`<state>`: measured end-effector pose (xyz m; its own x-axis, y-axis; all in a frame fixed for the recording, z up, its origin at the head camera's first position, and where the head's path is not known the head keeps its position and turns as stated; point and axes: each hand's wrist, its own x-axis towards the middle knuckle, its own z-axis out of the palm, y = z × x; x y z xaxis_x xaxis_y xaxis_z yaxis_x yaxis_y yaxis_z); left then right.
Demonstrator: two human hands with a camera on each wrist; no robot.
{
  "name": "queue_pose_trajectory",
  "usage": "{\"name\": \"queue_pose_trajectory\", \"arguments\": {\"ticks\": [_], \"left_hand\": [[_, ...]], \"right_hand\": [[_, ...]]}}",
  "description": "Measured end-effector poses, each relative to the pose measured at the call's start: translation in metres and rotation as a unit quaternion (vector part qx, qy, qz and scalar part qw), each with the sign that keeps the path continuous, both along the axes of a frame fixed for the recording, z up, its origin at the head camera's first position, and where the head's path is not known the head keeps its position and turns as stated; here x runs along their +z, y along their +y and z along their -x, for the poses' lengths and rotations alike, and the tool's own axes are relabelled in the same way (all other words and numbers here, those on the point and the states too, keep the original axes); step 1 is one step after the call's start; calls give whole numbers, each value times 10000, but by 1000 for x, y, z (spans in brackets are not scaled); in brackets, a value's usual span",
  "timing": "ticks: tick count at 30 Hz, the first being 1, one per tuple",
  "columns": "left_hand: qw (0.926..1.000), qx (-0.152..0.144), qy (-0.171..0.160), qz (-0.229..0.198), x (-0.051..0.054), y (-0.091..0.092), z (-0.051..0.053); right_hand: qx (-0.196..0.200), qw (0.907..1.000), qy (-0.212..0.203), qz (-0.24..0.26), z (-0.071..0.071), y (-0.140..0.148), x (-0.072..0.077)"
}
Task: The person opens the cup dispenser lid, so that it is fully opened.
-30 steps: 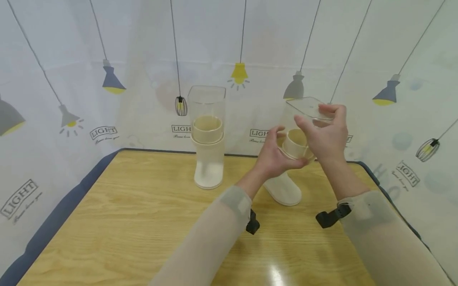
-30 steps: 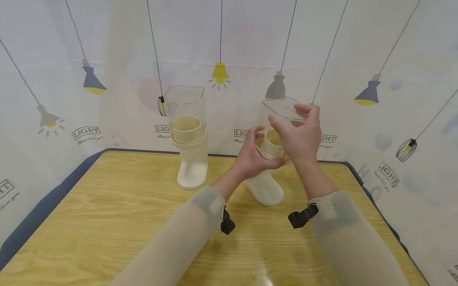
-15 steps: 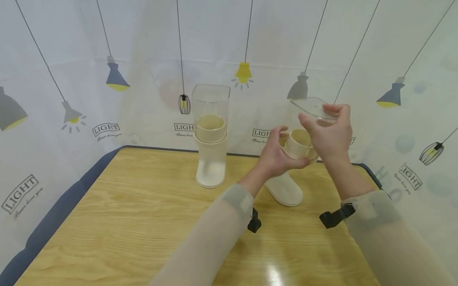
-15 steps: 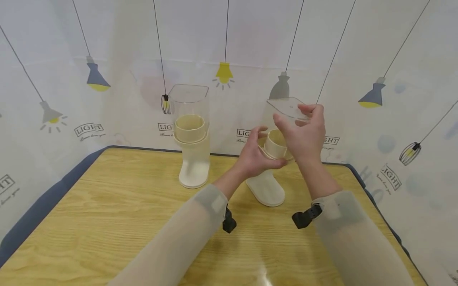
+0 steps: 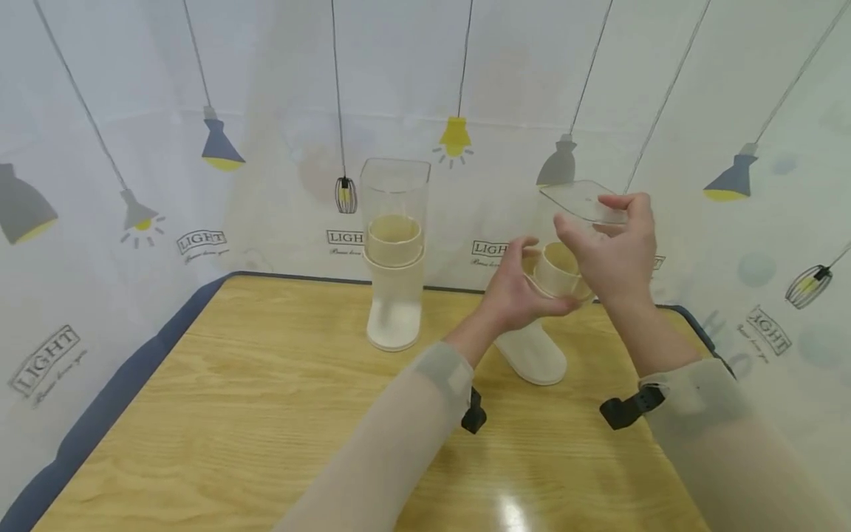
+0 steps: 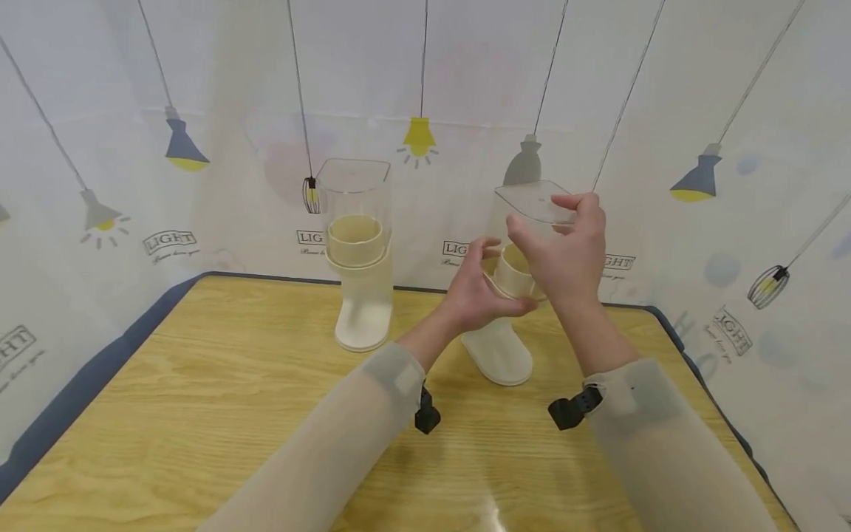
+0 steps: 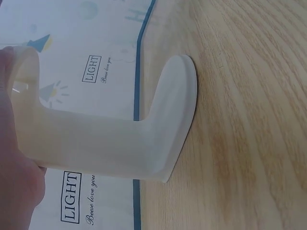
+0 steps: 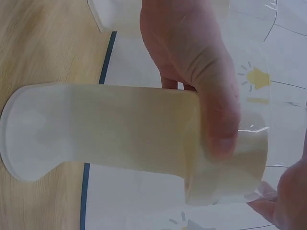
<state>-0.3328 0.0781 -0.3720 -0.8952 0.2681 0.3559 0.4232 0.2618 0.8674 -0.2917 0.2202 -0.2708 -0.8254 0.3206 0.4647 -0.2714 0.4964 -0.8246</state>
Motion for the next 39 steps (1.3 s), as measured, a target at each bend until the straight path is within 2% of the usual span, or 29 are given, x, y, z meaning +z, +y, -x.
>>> {"name": "queue_pose_trajectory", "arguments": {"ticks": [3, 7, 12, 14, 19, 22, 27, 31, 39], "left_hand": [[10000, 3, 49, -36, 1, 0, 0], [10000, -17, -15, -71, 1, 1, -1], [10000, -44, 32, 54, 0, 1, -2], [9999, -53, 81, 62, 0, 0, -1], [9997, -196, 97, 120, -1, -1, 1], [9996, -257, -14, 114, 0, -2, 0], [9990, -330, -289, -52, 1, -4, -1], [9990, -342, -262, -76, 1, -4, -2], [9995, 161, -67, 262, 2, -5, -5]], "right_hand": [[-17, 9999, 7, -103, 0, 0, 3], [-18, 9997, -236, 17, -4, 1, 6], [49, 9983, 225, -539, -8, -3, 7], [109, 9981, 221, -565, -8, -2, 9], [112, 9993, -340, 46, -7, 9, 14], [162, 9983, -425, 368, -6, 13, 16], [285, 9965, -233, 753, -9, 16, 21], [298, 9966, -38, 774, -13, 17, 26], [380, 9947, 432, 849, -24, 23, 34]]}}
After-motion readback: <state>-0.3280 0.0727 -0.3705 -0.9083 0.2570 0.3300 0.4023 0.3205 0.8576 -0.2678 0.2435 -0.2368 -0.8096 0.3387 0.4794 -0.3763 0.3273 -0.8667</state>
